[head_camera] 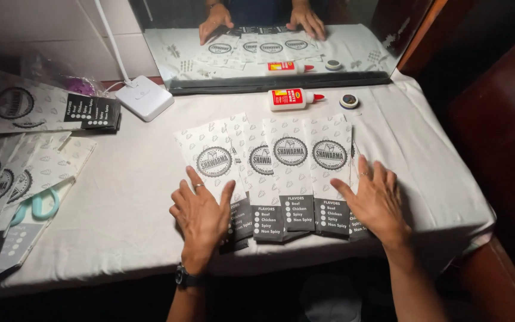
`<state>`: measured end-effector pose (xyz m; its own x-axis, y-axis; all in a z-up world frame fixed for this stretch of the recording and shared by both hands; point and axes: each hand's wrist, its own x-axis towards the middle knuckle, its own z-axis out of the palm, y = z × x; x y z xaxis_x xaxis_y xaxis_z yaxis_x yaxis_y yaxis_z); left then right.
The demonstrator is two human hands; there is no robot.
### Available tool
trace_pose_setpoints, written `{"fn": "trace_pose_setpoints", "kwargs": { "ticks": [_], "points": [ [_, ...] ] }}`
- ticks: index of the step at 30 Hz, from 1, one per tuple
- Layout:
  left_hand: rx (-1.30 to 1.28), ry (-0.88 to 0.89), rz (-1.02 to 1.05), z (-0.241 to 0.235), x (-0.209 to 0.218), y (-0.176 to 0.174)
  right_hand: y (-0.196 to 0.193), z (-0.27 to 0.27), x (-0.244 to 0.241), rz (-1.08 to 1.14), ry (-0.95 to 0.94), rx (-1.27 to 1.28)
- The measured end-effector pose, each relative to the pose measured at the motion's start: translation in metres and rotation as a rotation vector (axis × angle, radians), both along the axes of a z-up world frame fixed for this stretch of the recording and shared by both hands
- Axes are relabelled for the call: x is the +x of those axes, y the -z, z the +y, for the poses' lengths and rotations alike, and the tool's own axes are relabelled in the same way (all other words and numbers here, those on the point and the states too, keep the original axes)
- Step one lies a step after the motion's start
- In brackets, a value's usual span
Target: Applying glue to the edges of paper packaging sheets and stacking them into a neat pile.
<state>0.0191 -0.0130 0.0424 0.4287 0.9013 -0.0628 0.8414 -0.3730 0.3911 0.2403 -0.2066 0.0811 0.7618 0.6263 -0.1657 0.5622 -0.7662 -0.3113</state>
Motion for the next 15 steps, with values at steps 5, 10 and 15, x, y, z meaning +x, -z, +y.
{"fn": "trace_pose_setpoints", "kwargs": {
  "ticks": [5, 10, 15],
  "points": [
    [0.052, 0.009, -0.183, 0.003, 0.027, 0.025, 0.033, 0.023, -0.005, -0.181, -0.080, 0.167],
    [-0.071, 0.042, -0.402, 0.006, 0.026, 0.019, 0.054, 0.032, 0.012, 0.098, -0.014, 0.400],
    [-0.151, 0.058, -0.482, 0.023, 0.043, 0.020, 0.065, 0.054, 0.036, 0.373, 0.071, 0.514]
  ]
}}
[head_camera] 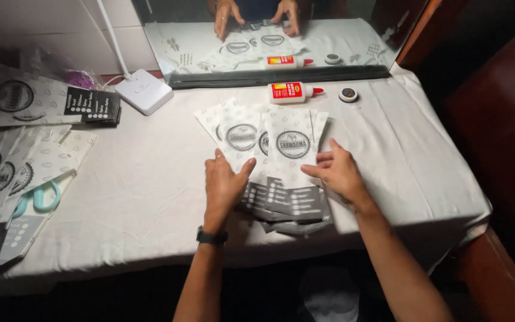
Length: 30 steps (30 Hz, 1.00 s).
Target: Applying glue to the edges of paper packaging sheets and stacking them into a neat pile.
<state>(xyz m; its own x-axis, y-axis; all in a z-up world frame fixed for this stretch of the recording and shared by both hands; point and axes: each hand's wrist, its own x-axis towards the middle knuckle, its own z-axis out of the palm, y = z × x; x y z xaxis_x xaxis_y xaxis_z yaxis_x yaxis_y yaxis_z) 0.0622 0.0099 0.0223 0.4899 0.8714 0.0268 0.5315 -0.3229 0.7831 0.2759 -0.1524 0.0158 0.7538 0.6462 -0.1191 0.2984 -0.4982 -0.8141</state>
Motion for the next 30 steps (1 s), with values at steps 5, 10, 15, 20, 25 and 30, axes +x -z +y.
{"fn": "trace_pose_setpoints", "kwargs": {
  "ticks": [5, 10, 15, 20, 25, 30],
  "points": [
    [-0.074, 0.008, -0.024, 0.017, 0.006, 0.001, -0.014, 0.009, -0.014, 0.225, -0.166, 0.241],
    [-0.115, 0.005, -0.076, 0.010, 0.004, -0.009, -0.004, 0.018, -0.005, 0.062, -0.172, 0.147],
    [-0.122, -0.022, -0.097, 0.013, 0.007, -0.012, -0.030, 0.010, 0.008, -0.115, -0.068, 0.261],
    [-0.145, -0.006, -0.131, 0.004, 0.005, -0.021, -0.089, -0.007, -0.011, -0.123, -0.142, 0.671],
    [-0.236, 0.049, -0.159, -0.012, -0.007, -0.046, -0.026, 0.031, 0.009, 0.009, -0.228, 0.562],
    [-0.371, 0.044, -0.278, -0.023, -0.027, -0.070, 0.027, 0.069, 0.000, -0.262, -0.271, -0.077]
  ]
}}
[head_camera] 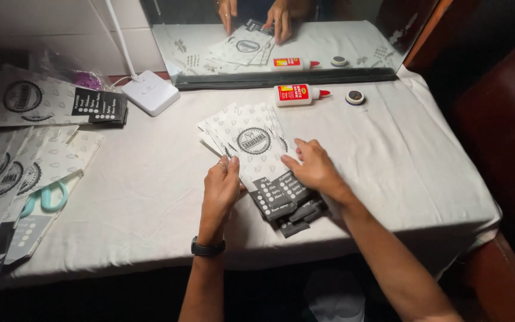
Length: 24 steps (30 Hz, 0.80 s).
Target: Applying glue to the edges of paper packaging sheets and stacking them into a neat pile.
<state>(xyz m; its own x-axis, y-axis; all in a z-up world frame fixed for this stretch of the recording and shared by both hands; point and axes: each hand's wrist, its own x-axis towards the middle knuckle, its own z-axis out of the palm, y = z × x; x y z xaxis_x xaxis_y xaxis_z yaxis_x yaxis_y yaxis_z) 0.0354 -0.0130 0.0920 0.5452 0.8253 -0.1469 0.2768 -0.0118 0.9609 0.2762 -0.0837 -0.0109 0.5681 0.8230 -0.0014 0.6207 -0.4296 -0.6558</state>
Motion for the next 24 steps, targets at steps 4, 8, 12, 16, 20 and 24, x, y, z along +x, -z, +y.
{"fn": "trace_pose_setpoints", "kwargs": {
  "ticks": [4, 8, 12, 16, 20, 24],
  "points": [
    [-0.045, -0.002, 0.046, -0.001, 0.000, -0.003, -0.009, 0.014, -0.023, 0.077, 0.053, -0.108],
    [0.004, 0.021, 0.099, 0.002, -0.003, 0.006, -0.029, 0.015, -0.043, 0.248, 0.126, -0.152],
    [0.043, 0.023, 0.103, 0.020, 0.005, 0.054, 0.005, 0.027, -0.027, 0.216, 0.093, -0.115],
    [-0.074, -0.002, -0.082, 0.012, 0.010, 0.057, -0.043, 0.025, -0.038, 0.121, -0.017, -0.027],
    [-0.459, -0.128, -0.537, -0.023, 0.019, 0.003, -0.127, 0.005, -0.062, -0.247, -0.214, -0.077],
    [-0.871, -0.462, -1.024, -0.003, 0.047, 0.074, -0.183, -0.020, -0.096, -0.440, -0.272, -0.225]
  ]
}}
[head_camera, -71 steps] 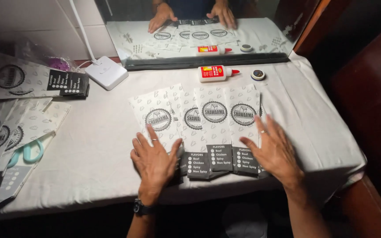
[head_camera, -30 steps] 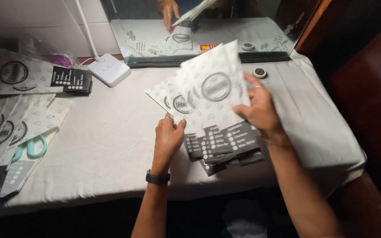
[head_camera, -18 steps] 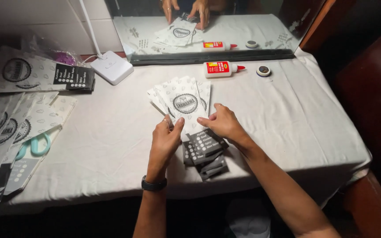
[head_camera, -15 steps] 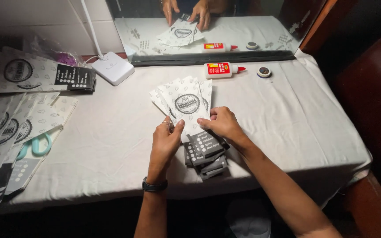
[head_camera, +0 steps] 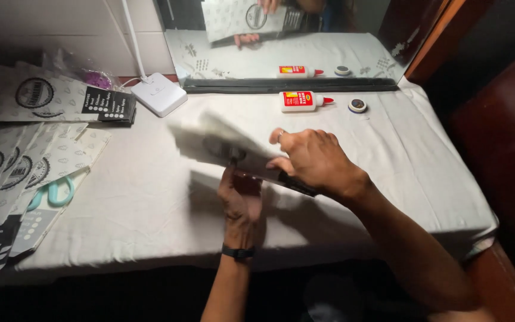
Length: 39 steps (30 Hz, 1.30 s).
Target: Applying glue to the edges of paper packaging sheets and stacking them into a neat pile.
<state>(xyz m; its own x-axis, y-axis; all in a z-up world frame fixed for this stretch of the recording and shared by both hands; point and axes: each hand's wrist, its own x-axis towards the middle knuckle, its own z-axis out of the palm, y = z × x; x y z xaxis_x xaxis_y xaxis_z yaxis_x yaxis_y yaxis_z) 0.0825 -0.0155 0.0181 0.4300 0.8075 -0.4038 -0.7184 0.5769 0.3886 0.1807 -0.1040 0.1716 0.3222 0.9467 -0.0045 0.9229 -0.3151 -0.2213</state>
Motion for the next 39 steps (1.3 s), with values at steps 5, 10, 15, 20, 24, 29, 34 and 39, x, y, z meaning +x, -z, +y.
{"fn": "trace_pose_setpoints", "kwargs": {
  "ticks": [5, 10, 15, 20, 24, 29, 34, 39],
  "points": [
    [-0.061, -0.097, -0.162, -0.020, -0.013, -0.035, 0.040, -0.021, 0.021, -0.091, -0.022, 0.142],
    [0.098, -0.108, -0.120, -0.011, -0.008, 0.002, 0.059, -0.035, 0.033, 0.105, -0.280, 0.406],
    [0.142, -0.157, -0.202, 0.028, 0.002, 0.114, 0.056, -0.068, 0.049, 0.144, -0.215, 0.272],
    [0.191, -0.152, -0.239, 0.026, 0.011, 0.118, 0.155, -0.089, 0.082, 0.840, 0.144, 0.670],
    [0.233, -0.086, -0.223, -0.028, 0.019, 0.045, 0.176, -0.067, 0.053, 0.940, 0.020, 0.933],
    [0.269, -0.134, -0.205, -0.046, -0.020, -0.030, 0.158, -0.064, 0.055, 0.882, 0.196, 0.897],
    [0.573, -0.141, 0.177, 0.005, -0.104, 0.014, 0.163, -0.087, 0.085, 0.875, 0.254, 0.840],
    [1.077, -0.023, 0.699, 0.021, -0.114, 0.035, 0.159, -0.088, 0.074, 1.110, 0.091, 0.915]
  ]
}}
